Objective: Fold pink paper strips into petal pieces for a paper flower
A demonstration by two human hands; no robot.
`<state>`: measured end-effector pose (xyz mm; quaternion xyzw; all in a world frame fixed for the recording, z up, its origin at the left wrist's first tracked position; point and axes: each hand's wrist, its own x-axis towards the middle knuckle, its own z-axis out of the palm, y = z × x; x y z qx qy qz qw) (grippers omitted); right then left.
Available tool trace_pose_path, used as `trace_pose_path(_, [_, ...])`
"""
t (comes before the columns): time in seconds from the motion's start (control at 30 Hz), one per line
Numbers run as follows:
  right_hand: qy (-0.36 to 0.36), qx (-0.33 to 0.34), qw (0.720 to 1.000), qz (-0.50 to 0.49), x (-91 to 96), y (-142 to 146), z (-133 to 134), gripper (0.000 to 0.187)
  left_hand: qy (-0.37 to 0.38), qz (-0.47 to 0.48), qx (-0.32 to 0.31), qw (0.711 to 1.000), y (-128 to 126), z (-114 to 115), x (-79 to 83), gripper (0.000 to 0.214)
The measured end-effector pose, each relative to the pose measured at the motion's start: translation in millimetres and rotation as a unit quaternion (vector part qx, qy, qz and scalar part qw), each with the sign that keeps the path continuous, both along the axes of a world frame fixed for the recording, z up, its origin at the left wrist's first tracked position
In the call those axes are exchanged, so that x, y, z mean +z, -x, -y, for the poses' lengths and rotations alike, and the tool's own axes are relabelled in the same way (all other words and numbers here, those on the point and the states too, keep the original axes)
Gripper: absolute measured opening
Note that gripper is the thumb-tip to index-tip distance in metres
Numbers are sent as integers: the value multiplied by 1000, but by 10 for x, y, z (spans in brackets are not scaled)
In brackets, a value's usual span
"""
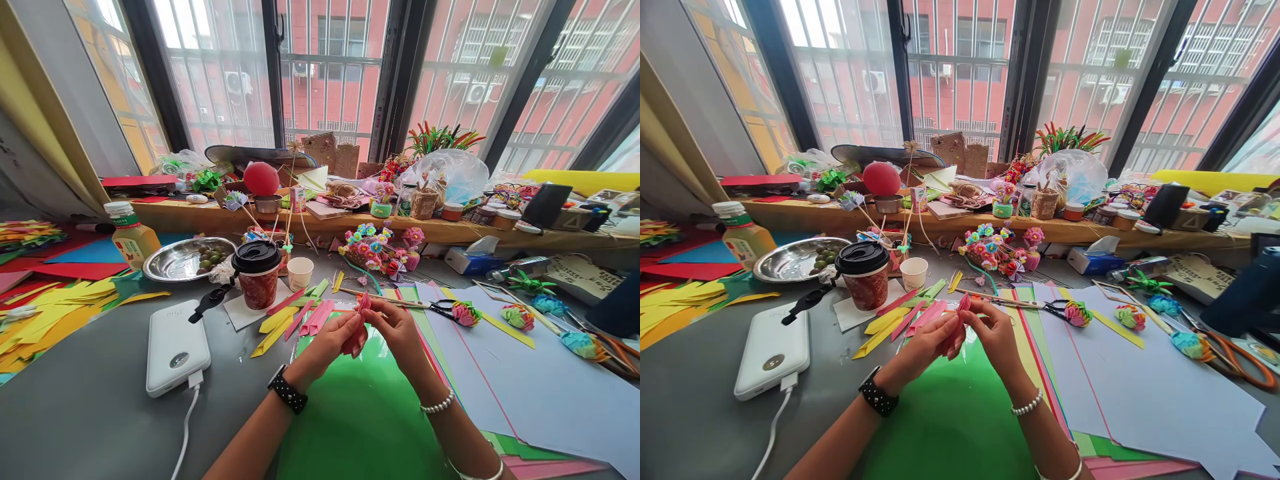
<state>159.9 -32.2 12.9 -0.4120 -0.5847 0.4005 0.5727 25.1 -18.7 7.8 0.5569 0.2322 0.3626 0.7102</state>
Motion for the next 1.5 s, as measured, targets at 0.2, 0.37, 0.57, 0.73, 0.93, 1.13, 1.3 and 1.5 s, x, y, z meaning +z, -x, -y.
trace_pose_path(0.2, [22,-13,1000,-12,-16,5,-13,16,-42,-41,27,998,-24,4,4,29])
trace_pose_path(0.37, [28,-9,1000,-6,-17,1,-16,15,-47,-43,53,997,-50,28,-10,27])
trace_pose_path(0.57, [-5,-30,999,23,1,9,9,17,-68,-66,31,995,-35,20,4,27])
trace_pose_path(0.73, [-8,-38,999,19,18,18,30,20,-65,-74,-5,995,-12,-5,-17,29])
trace_pose_path(0.93, [3,-68,998,11,-12,28,28,23,-53,-85,34,994,-40,4,-24,32])
trace_pose_path(1.13, [41,-126,989,-71,-63,-8,-32,18,-76,-102,154,980,-7,13,61,30])
trace_pose_path(1.3, [82,-52,990,-105,-70,-45,-70,19,-56,-89,205,973,113,-35,120,29])
trace_pose_path(1.5, [161,49,974,-154,-60,-62,-64,19,-69,-37,231,970,150,-43,130,27])
